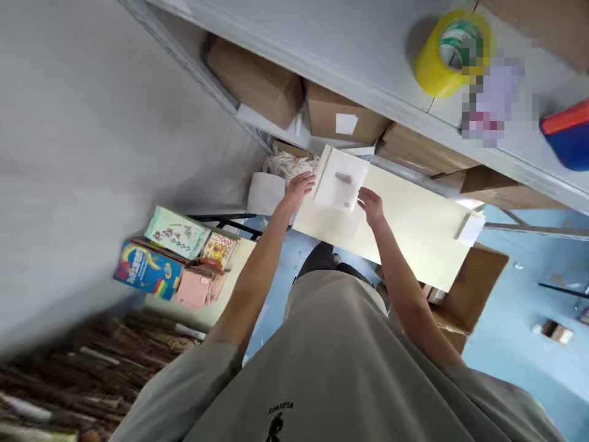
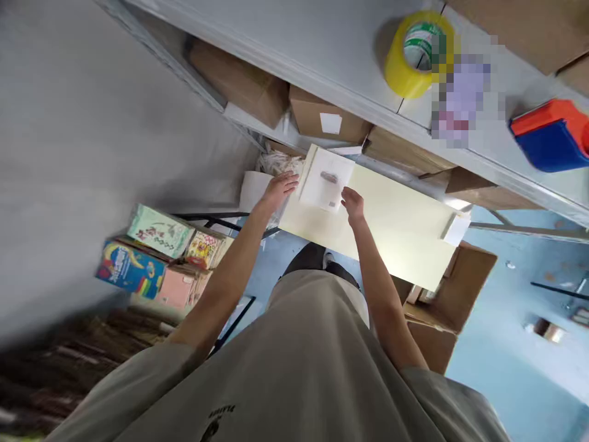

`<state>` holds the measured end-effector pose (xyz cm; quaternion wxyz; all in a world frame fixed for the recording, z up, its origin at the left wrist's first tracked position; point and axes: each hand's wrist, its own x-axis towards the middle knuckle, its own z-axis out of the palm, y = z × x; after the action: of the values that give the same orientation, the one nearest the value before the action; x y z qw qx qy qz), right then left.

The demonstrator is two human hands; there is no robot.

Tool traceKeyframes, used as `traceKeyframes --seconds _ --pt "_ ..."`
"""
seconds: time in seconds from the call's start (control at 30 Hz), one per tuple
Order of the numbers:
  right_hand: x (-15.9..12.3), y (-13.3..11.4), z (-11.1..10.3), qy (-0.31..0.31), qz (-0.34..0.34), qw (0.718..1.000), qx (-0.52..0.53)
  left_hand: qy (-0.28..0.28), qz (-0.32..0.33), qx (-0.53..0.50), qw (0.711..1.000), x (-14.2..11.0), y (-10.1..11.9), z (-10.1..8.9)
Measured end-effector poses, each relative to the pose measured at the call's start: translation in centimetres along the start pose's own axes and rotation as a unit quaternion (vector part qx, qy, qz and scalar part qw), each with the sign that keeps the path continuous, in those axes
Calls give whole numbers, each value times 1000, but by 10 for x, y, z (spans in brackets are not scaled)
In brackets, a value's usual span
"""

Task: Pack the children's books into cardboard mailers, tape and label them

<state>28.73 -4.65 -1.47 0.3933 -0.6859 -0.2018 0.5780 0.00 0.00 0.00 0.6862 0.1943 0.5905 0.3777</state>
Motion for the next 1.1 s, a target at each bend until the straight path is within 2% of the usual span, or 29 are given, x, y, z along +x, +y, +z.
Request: traceKeyframes --seconds 0.1,0.2,0.33,0.43,0.57,0.7,0.87,1.0,1.1 --pt "-28 -1 -13 -44 -33 998 -7 17 53 -9 998 -47 -6 -7" --pt "-66 1 -25 -102 -58 993 -5 41 98 -30 994 -107 -19 -19" --pt "-124 13 -32 -185 -61 981 -12 91 132 -80 984 -198 -50 -41" --pt "-166 31 -24 -246 -52 968 -17 129 143 -122 974 -265 -80 -62" --pt "-219 61 4 -327 -31 944 -37 180 146 -170 958 -344 -112 -94" --pt "-271 85 34 -404 -24 911 -84 215 204 -205 933 -412 -132 -129" --pt "-333 99 72 -469 -36 872 -131 243 265 -237 902 -488 -157 -175" --pt "-397 116 120 -513 -56 845 -142 241 310 -262 882 -549 -184 -222" --pt "-462 145 166 -550 -68 819 -148 240 323 -275 873 -598 -212 -264"
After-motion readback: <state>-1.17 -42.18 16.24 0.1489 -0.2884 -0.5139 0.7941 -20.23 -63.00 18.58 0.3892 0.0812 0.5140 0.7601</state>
